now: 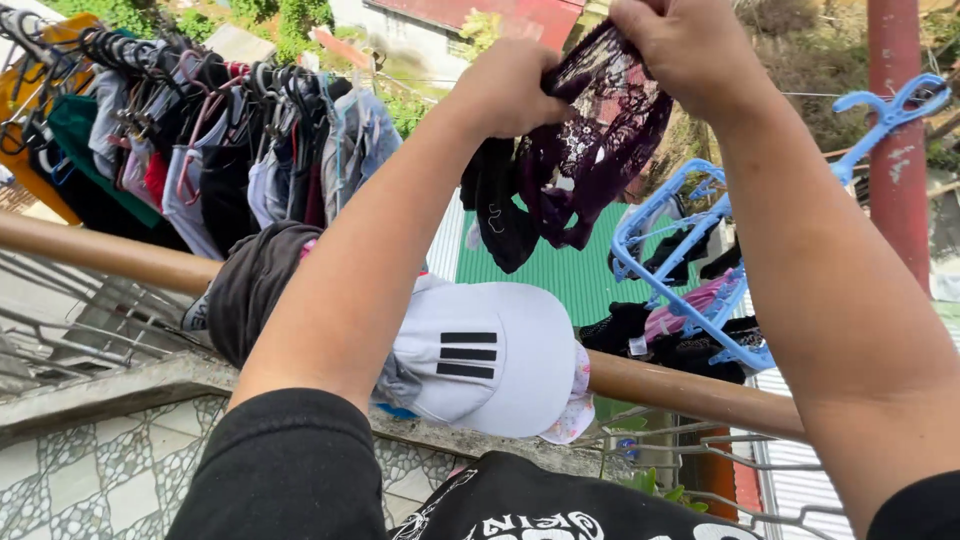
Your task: Hanging various laundry items, including clothes, hats, and undergarments, onto a multi-clip drying rack and a clothesline on a balcony.
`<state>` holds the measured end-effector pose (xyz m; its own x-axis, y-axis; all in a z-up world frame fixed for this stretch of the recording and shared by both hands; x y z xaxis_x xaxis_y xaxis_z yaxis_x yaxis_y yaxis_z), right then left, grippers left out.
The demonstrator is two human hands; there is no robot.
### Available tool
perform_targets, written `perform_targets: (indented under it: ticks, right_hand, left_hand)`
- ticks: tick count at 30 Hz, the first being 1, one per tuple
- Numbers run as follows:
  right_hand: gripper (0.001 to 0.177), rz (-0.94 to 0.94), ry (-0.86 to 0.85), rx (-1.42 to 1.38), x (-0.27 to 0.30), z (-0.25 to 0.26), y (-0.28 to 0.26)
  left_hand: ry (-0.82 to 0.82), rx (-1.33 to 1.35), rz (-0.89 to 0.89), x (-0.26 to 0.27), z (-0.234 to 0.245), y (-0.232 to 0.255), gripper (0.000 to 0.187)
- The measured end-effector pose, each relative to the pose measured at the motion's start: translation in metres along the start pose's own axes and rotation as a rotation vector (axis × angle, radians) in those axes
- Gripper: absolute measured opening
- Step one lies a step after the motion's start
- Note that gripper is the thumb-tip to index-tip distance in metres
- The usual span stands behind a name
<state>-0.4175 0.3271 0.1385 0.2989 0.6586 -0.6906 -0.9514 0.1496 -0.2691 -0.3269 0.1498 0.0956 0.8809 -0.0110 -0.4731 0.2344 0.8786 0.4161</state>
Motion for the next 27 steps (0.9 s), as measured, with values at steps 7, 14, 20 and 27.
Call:
perform_targets:
  ticks: [7,14,20,27]
  right_hand:
    - [0.029,-0.474,-0.574,0.087,0.128,0.005,0.07]
    - [0.029,-0.821,-0.338,0.253,0.198,0.022,0.107]
    - [0.023,-1.25,-0.145,-0.875,0.222,-0.013,0.114]
    - [0.01,-1.354,-0.011,-0.957,0.193,-0.07,0.107]
  left_hand:
    - [-0.278,-0.087,0.121,0.013,-0.092,-0.02,0.037]
    - [-0.237,-0.237,0.373,0.035,-0.124,-0.07,0.029]
    - [-0.417,-0.259,0.638,0.037,-0.151,-0.089,0.065]
    - [-0.387,-0.035,0.314,0.029,-0.181,-0.027,0.039]
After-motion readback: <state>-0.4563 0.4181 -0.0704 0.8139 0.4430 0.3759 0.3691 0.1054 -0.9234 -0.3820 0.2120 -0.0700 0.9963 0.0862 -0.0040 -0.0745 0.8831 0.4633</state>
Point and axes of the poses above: each hand's wrist, its own x-axis away from the middle knuckle, its own z-axis out of the back of the hand, y = z × x, the point moved 5 cm from there along -x, towards the middle knuckle, and after that the axes turned 4 degrees about -x, right-handed, at the moved point
